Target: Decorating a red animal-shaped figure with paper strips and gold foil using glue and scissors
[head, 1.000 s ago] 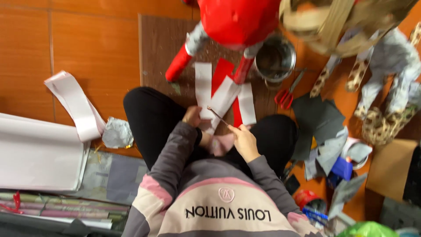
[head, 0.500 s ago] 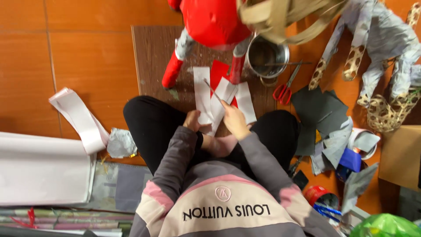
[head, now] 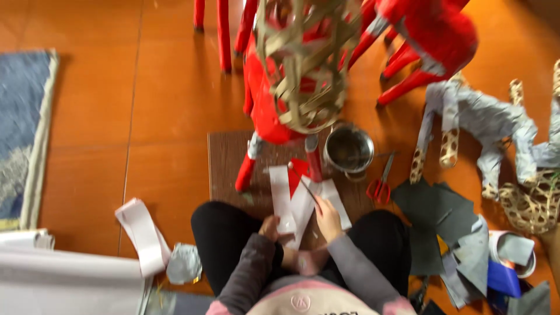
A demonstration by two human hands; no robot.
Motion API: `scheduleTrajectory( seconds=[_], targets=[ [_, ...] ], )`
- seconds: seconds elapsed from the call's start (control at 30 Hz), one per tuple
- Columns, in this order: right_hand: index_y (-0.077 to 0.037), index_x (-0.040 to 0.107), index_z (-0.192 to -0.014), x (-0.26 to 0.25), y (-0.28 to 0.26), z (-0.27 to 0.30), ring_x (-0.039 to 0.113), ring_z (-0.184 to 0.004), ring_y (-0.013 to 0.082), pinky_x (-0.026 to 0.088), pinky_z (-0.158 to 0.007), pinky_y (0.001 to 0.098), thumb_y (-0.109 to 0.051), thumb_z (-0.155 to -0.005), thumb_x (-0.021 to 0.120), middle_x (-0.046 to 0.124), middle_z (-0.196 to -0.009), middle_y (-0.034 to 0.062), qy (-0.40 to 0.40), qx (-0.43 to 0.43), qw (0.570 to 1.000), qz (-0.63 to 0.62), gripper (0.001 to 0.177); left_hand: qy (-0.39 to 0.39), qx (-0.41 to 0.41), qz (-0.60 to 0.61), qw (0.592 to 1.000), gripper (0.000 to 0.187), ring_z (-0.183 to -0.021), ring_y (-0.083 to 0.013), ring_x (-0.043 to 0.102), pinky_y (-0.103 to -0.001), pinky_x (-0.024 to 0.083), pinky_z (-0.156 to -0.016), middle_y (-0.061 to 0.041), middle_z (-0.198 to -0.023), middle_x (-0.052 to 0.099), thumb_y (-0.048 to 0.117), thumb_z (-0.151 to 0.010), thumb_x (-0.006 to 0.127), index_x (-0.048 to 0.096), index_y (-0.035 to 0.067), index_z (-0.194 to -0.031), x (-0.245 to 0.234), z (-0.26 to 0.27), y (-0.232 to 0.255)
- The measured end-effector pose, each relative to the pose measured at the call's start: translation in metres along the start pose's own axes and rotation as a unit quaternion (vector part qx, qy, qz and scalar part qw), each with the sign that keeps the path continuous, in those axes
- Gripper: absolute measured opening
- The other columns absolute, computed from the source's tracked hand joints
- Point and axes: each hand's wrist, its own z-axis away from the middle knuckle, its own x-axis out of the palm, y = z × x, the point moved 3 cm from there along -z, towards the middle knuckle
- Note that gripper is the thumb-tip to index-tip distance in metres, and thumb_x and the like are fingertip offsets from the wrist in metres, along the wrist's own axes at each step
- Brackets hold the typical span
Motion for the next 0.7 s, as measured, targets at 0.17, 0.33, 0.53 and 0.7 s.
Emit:
scheduleTrajectory(
  seconds=[0.17,0.33,0.53,0.7],
  targets=[
    [-0.018,0.064,-0.129,-0.078,-0.030,0.026,0.067,-0.097,0.0237,0.055,-0.085,0.0343,-0.014,-0.096,0.056,0.067,-0.102,0.0051,0.129,0.006,0.988,-0.088,0.034,-0.118,0.251,-0.179,0.944,0.065,-0.111,-0.0465,0.051,-0.066,0.052,-0.080,-0.029,-0.105,0.045,-0.011,-0.058,0.088,0.056,-0.014,-0.115,0.003,0.023,-0.025],
    [-0.006,0.062,-0.130,-0.085,0.042,-0.023,0.062,-0.110,0.0357,0.051,-0.093,0.0429,-0.018,-0.094,0.059,0.066,-0.117,0.0219,0.131,0.112,0.983,-0.065,0.037,-0.085,0.121,-0.077,0.986,0.035,-0.081,-0.0471,0.052,-0.084,0.048,-0.063,-0.025,-0.090,0.040,0.009,-0.088,0.063,0.042,-0.012,-0.107,-0.007,-0.001,-0.010],
    [-0.008,0.058,-0.133,-0.108,0.059,-0.070,0.060,-0.116,0.0319,0.057,-0.087,0.0331,-0.019,-0.088,0.071,0.060,-0.127,0.0187,0.133,0.144,0.968,-0.155,0.048,-0.077,0.150,-0.246,0.955,0.036,-0.084,-0.0364,0.054,-0.075,0.052,-0.063,-0.025,-0.100,0.046,0.004,-0.091,0.060,0.044,-0.011,-0.120,-0.023,-0.012,0.001],
    [-0.014,0.060,-0.131,-0.152,0.109,-0.007,0.061,-0.114,0.0257,0.058,-0.086,0.0311,-0.018,-0.093,0.066,0.056,-0.124,0.0077,0.218,0.169,0.956,-0.102,0.039,-0.131,0.164,-0.273,0.939,0.034,-0.086,-0.0285,0.052,-0.075,0.051,-0.072,-0.022,-0.101,0.043,-0.004,-0.093,0.053,0.040,-0.011,-0.123,-0.019,0.014,0.003]
  ],
)
